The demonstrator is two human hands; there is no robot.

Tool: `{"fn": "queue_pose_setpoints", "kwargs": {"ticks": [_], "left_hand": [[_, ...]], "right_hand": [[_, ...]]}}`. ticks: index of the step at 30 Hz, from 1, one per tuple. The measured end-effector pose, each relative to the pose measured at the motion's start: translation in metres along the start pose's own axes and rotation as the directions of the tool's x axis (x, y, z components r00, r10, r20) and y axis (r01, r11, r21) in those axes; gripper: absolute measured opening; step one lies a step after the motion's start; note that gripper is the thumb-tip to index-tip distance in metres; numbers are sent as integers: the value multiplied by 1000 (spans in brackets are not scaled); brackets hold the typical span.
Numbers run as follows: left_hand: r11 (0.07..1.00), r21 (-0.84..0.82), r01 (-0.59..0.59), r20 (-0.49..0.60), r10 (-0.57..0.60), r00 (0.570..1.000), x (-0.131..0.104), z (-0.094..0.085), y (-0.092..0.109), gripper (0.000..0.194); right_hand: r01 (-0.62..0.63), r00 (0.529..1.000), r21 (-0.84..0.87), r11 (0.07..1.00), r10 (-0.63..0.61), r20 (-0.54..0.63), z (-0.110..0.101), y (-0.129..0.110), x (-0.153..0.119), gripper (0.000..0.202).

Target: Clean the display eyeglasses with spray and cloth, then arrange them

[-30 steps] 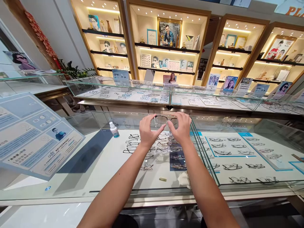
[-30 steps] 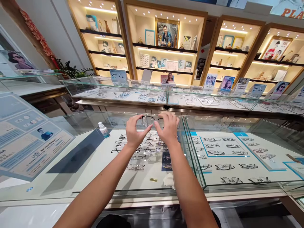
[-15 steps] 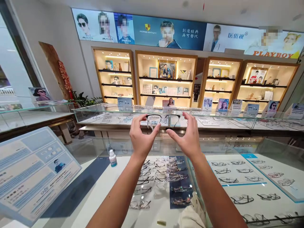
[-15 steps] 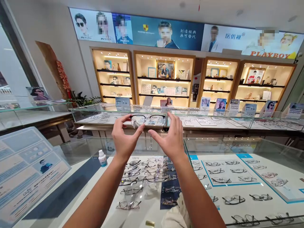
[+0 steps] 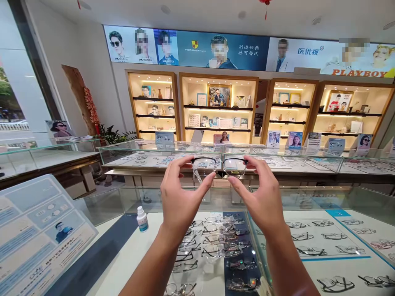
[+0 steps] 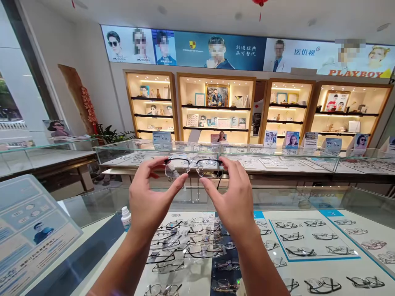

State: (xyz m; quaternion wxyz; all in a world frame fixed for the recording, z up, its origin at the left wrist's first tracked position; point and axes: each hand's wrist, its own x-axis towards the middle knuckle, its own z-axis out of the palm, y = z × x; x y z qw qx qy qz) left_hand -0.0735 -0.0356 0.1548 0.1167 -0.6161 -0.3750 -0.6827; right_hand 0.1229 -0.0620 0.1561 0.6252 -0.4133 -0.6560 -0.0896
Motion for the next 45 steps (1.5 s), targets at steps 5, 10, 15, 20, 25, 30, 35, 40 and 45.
{"fn": "queue_pose_setpoints", "kwargs": {"ticks": [5, 10, 15, 20, 25, 30, 35, 40, 45], "left_hand": [[999, 38, 11, 13, -12, 1000, -2, -2, 4, 54], [998, 59, -18, -23, 19, 1000, -2, -3, 6, 53], [997, 60, -38, -28, 40, 999, -2, -5, 8, 53], [996, 78, -36, -34, 39, 999, -1, -8, 11, 52], [996, 77, -33, -27, 35, 999, 0, -8, 11, 52], [996, 86, -21, -23, 23, 999, 1, -9, 11, 52], [997, 79, 3, -23, -1, 1000, 3, -11, 10, 53], [995, 88, 56, 25, -59, 998, 5, -11, 5, 53], [993, 80, 85, 45, -89, 995, 7, -11, 0, 53]], "right_hand": [[-32, 999, -22, 999, 32, 18, 3, 2, -2, 50], [-60, 996, -30, 998, 62, 62, 7, 5, -3, 53], [-59, 996, -13, 998, 60, 71, 8, 6, -4, 55], [-100, 990, -4, 995, 100, 99, 8, 6, -5, 57], [-100, 991, 7, 995, 99, 93, 10, 6, -4, 58], [-103, 990, 2, 995, 102, 102, 9, 5, -4, 55], [-97, 988, 7, 995, 96, 119, 11, 2, -5, 53], [-114, 990, 22, 993, 112, 91, 15, 1, -5, 52], [-132, 987, 34, 991, 128, 96, 19, 0, -6, 53]]}}
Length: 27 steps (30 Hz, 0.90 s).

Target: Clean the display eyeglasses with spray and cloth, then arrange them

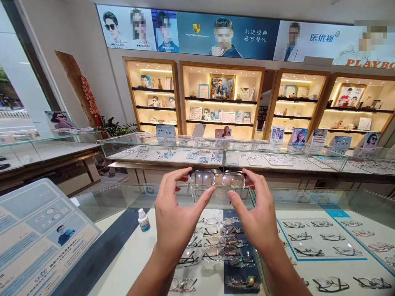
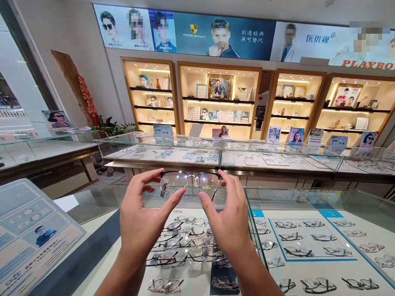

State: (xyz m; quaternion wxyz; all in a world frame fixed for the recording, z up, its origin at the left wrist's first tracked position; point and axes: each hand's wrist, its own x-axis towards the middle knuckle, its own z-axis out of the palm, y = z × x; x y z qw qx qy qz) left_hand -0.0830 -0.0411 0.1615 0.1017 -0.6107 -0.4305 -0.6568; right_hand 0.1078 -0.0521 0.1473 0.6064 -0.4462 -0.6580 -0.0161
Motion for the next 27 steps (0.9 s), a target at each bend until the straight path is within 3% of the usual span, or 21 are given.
{"fn": "queue_pose_setpoints", "kwargs": {"ticks": [27], "left_hand": [[997, 2, 82, 93, -82, 992, 2, -4, 3, 54]], "right_hand": [[0, 1000, 36, 999, 0, 9, -2, -3, 4, 52]]}}
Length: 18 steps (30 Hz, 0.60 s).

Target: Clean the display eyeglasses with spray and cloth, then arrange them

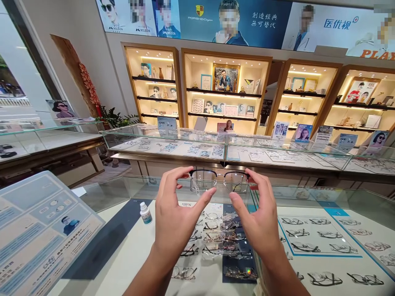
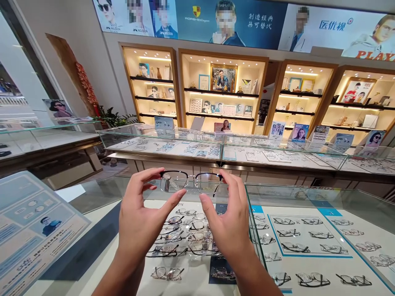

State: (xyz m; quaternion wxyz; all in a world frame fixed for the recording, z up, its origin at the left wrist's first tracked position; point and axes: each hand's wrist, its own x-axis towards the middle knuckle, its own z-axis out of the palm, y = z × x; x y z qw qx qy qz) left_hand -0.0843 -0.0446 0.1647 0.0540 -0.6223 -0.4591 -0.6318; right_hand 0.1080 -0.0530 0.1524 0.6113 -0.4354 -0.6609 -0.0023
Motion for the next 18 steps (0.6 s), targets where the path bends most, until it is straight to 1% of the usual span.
{"fn": "queue_pose_setpoints", "kwargs": {"ticks": [13, 18], "left_hand": [[1000, 16, 10, -20, -10, 1000, -3, 1, 2, 54], [999, 25, 23, -25, -22, 999, -4, 2, 3, 55]], "right_hand": [[-44, 998, -3, 999, 44, 45, -1, 5, 3, 51], [-35, 999, -1, 999, 35, 30, -2, 4, 2, 52]]}}
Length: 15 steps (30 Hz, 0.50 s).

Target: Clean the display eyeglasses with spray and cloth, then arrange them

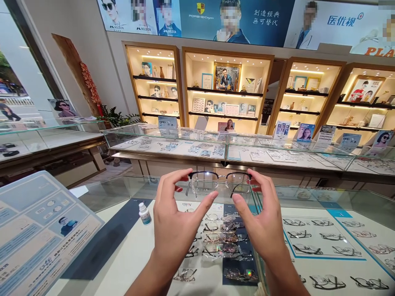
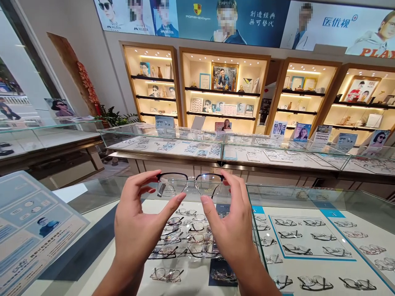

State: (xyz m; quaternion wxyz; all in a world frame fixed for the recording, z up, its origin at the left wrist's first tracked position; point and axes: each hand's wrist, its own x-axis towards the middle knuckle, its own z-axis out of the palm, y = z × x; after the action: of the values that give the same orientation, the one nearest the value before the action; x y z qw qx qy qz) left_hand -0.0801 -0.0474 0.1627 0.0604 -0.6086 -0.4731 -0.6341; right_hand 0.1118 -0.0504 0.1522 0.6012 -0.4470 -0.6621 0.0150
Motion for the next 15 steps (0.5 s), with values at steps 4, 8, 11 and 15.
{"fn": "queue_pose_setpoints", "kwargs": {"ticks": [4, 8, 11, 15], "left_hand": [[1000, 0, 28, -5, -28, 1000, 0, 0, 0, 62], [999, 2, 43, 3, -43, 999, -1, 0, 0, 61], [1000, 0, 25, -3, -25, 1000, -1, 0, 0, 56], [999, -1, -39, -49, 38, 998, -1, 1, 1, 57]], "right_hand": [[-3, 1000, 5, 1000, 3, -8, -2, -3, -1, 53], [-18, 1000, 8, 1000, 18, -6, -2, -5, -1, 54], [-31, 999, 12, 999, 31, -11, 0, -3, -1, 57], [-38, 999, -1, 999, 38, 26, 2, 1, -2, 55]]}}
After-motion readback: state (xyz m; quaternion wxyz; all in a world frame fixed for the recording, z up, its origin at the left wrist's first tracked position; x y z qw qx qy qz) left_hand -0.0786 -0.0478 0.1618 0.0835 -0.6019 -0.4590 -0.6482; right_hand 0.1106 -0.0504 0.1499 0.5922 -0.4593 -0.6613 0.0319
